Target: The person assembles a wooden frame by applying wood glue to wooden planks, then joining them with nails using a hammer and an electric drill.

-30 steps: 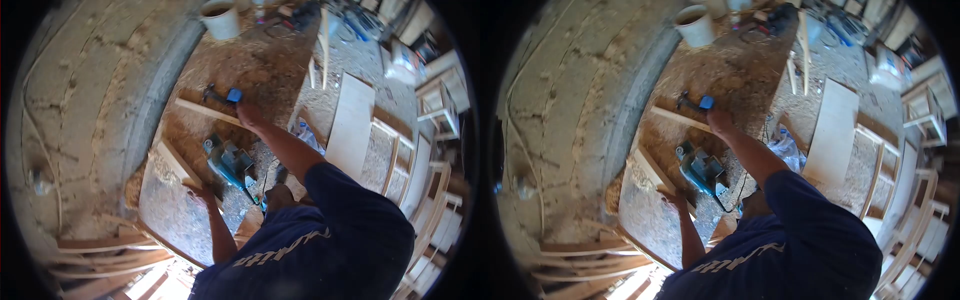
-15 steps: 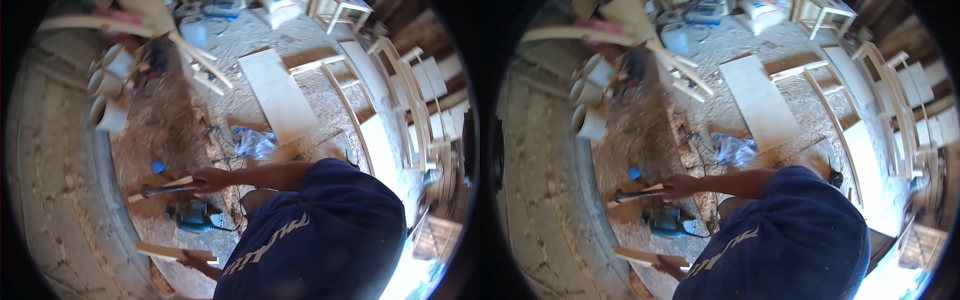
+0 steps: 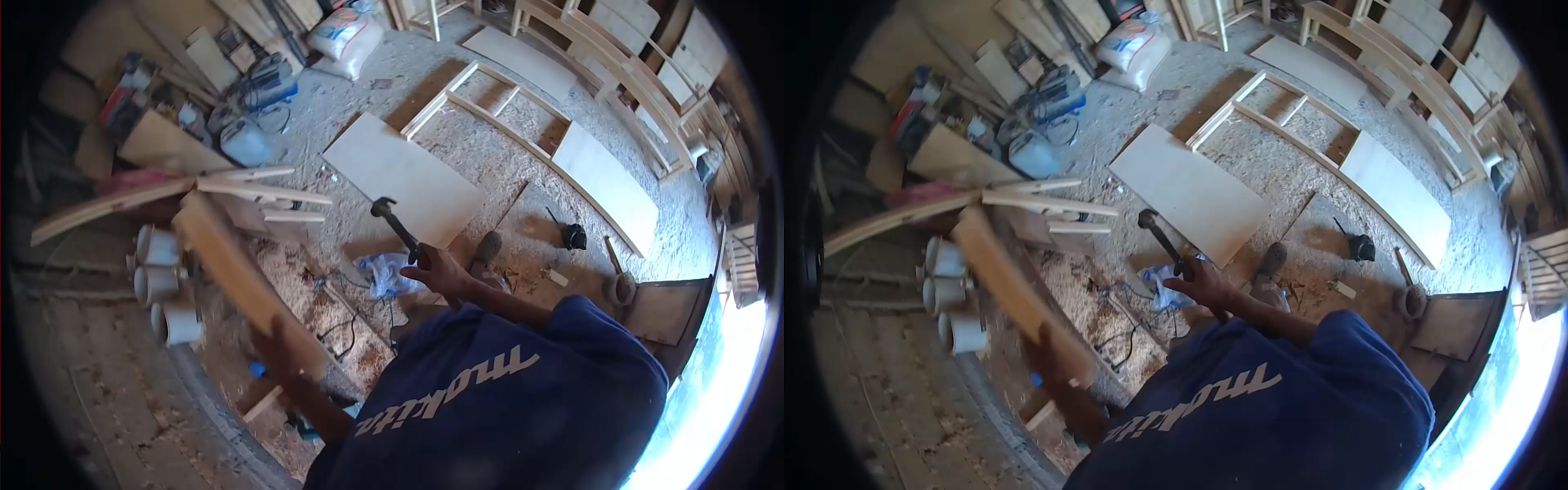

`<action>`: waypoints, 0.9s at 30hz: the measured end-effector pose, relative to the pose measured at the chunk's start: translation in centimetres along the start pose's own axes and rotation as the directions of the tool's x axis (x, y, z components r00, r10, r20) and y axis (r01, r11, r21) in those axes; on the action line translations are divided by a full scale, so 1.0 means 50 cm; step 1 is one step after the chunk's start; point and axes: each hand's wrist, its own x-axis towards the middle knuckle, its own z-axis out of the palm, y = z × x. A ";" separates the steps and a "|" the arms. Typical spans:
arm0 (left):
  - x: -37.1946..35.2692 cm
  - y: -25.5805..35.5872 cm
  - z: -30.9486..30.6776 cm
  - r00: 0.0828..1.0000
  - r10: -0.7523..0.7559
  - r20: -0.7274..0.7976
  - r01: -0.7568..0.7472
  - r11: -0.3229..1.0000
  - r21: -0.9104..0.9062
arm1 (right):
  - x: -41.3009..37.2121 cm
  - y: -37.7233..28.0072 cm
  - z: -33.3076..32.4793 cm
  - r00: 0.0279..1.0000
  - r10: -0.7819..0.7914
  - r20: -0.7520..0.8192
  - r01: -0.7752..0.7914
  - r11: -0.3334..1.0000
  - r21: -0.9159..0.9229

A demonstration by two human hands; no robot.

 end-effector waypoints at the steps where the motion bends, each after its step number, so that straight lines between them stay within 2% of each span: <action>1: -0.012 0.170 0.031 0.962 0.009 0.272 0.101 0.915 -0.390 | 0.008 -0.026 -0.051 0.996 0.082 0.046 -0.085 0.993 0.085; 2: -0.014 0.239 0.115 0.946 0.149 0.289 -0.003 0.892 -0.452 | 0.024 -0.034 -0.090 0.992 0.110 0.057 -0.115 0.989 0.097; 3: -0.009 0.306 0.197 0.861 0.255 0.441 0.074 0.794 -0.604 | 0.039 -0.008 -0.124 0.993 0.105 0.044 -0.109 0.989 0.104; 4: -0.024 0.408 0.247 0.797 0.282 0.533 0.084 0.823 -0.561 | 0.061 0.024 -0.154 0.994 0.107 -0.032 -0.086 0.918 0.388; 5: -0.065 0.579 0.350 0.711 0.432 0.555 0.004 0.787 -0.618 | 0.101 0.056 -0.242 0.985 0.124 -0.121 -0.017 0.766 0.643; 6: -0.081 0.646 0.410 0.602 0.560 0.569 0.080 0.667 -0.741 | 0.108 0.064 -0.301 0.983 0.107 -0.149 0.019 0.749 0.662; 7: -0.103 0.704 0.478 0.546 0.597 0.588 0.143 0.625 -0.768 | 0.121 0.096 -0.356 0.981 0.122 -0.153 0.012 0.744 0.668; 9: -0.159 0.831 0.534 0.446 0.647 0.619 0.098 0.651 -0.752 | 0.155 0.172 -0.466 0.952 0.172 -0.253 0.047 0.735 0.676; 10: -0.182 0.883 0.559 0.374 0.681 0.630 0.089 0.650 -0.755 | 0.127 0.124 -0.556 0.965 0.192 -0.180 -0.035 0.773 0.633; 11: -0.205 0.929 0.585 0.308 0.708 0.635 0.082 0.646 -0.759 | 0.123 0.121 -0.608 0.950 0.210 -0.231 -0.023 0.786 0.618; 12: -0.229 0.950 0.637 0.312 0.744 0.591 -0.035 0.631 -0.775 | 0.118 0.119 -0.659 0.933 0.227 -0.280 -0.013 0.798 0.602; 13: -0.249 0.967 0.687 0.313 0.777 0.547 -0.151 0.609 -0.779 | 0.139 0.163 -0.675 0.862 0.241 -0.446 0.091 0.792 0.604; 15: -0.275 1.036 0.713 0.245 0.698 0.673 -0.067 0.705 -0.706 | 0.113 0.126 -0.752 0.860 0.371 -0.351 -0.041 0.736 0.676; 17: -0.290 1.086 0.765 0.191 0.725 0.661 -0.188 0.688 -0.701 | 0.111 0.145 -0.814 0.839 0.439 -0.322 -0.116 0.722 0.682; 18: -0.289 1.115 0.776 0.093 0.653 0.751 -0.133 0.756 -0.641 | 0.116 0.158 -0.835 0.828 0.458 -0.324 -0.095 0.683 0.724; 19: -0.287 1.136 0.800 0.112 0.650 0.751 -0.117 0.759 -0.640 | 0.126 0.174 -0.856 0.820 0.473 -0.323 -0.073 0.645 0.761; 20: -0.288 1.158 0.829 0.038 0.661 0.749 -0.101 0.749 -0.655 | 0.138 0.195 -0.879 0.788 0.504 -0.353 -0.099 0.670 0.736; 22: -0.286 1.198 0.884 -0.057 0.692 0.719 -0.098 0.713 -0.694 | 0.153 0.237 -0.938 0.806 0.487 -0.338 -0.059 0.633 0.772; 23: -0.278 1.227 0.901 -0.019 0.747 0.665 -0.090 0.661 -0.745 | 0.174 0.244 -0.963 0.799 0.486 -0.354 -0.021 0.611 0.791; 25: -0.218 1.288 0.930 -0.180 0.642 0.745 0.181 0.766 -0.617 | 0.223 0.290 -1.027 0.696 0.535 -0.478 0.016 0.655 0.756; 26: -0.213 1.281 1.000 -0.110 0.639 0.761 0.284 0.754 -0.592 | 0.248 0.334 -1.077 0.736 0.501 -0.455 0.028 0.649 0.760; 27: -0.189 1.281 1.057 0.001 0.690 0.724 0.213 0.707 -0.674 | 0.275 0.372 -1.129 0.752 0.486 -0.445 0.003 0.674 0.739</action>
